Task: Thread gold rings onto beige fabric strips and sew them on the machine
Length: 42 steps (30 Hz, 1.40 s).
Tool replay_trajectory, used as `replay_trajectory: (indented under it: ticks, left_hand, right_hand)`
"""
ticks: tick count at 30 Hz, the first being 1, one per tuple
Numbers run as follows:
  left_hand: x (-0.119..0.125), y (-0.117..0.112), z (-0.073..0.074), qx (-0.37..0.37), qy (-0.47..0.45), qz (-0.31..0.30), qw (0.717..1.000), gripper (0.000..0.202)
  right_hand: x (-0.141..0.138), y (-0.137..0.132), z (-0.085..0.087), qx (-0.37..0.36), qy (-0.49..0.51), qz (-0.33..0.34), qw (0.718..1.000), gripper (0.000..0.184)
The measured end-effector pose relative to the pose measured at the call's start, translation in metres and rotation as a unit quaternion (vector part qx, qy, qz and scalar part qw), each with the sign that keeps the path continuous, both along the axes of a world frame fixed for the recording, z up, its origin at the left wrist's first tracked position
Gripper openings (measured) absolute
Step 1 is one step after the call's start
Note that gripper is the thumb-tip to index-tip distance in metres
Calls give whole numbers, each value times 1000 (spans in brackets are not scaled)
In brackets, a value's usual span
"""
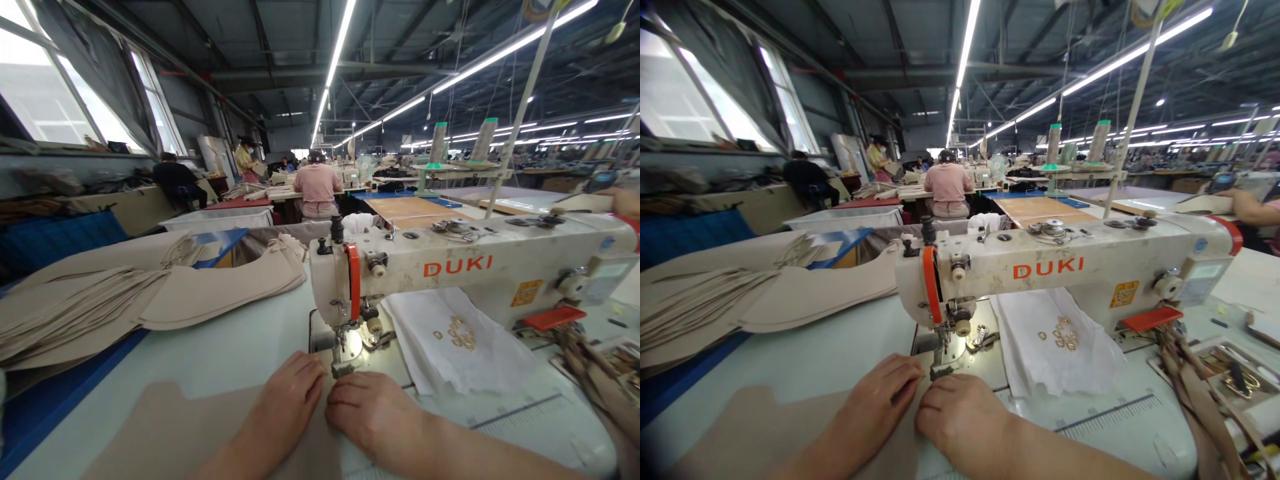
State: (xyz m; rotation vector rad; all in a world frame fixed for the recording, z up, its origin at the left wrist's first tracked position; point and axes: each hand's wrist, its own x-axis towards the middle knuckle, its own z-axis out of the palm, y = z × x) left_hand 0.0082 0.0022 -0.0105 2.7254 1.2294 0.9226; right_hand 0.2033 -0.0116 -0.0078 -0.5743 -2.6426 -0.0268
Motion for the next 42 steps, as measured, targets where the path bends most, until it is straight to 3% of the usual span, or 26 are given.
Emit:
replay_trajectory:
  ticks: [42]
  left_hand:
    - [3, 1, 3, 29, -23, -12, 999, 22]
  right_hand:
    - [-2, 0, -2, -27, 17, -17, 999, 13]
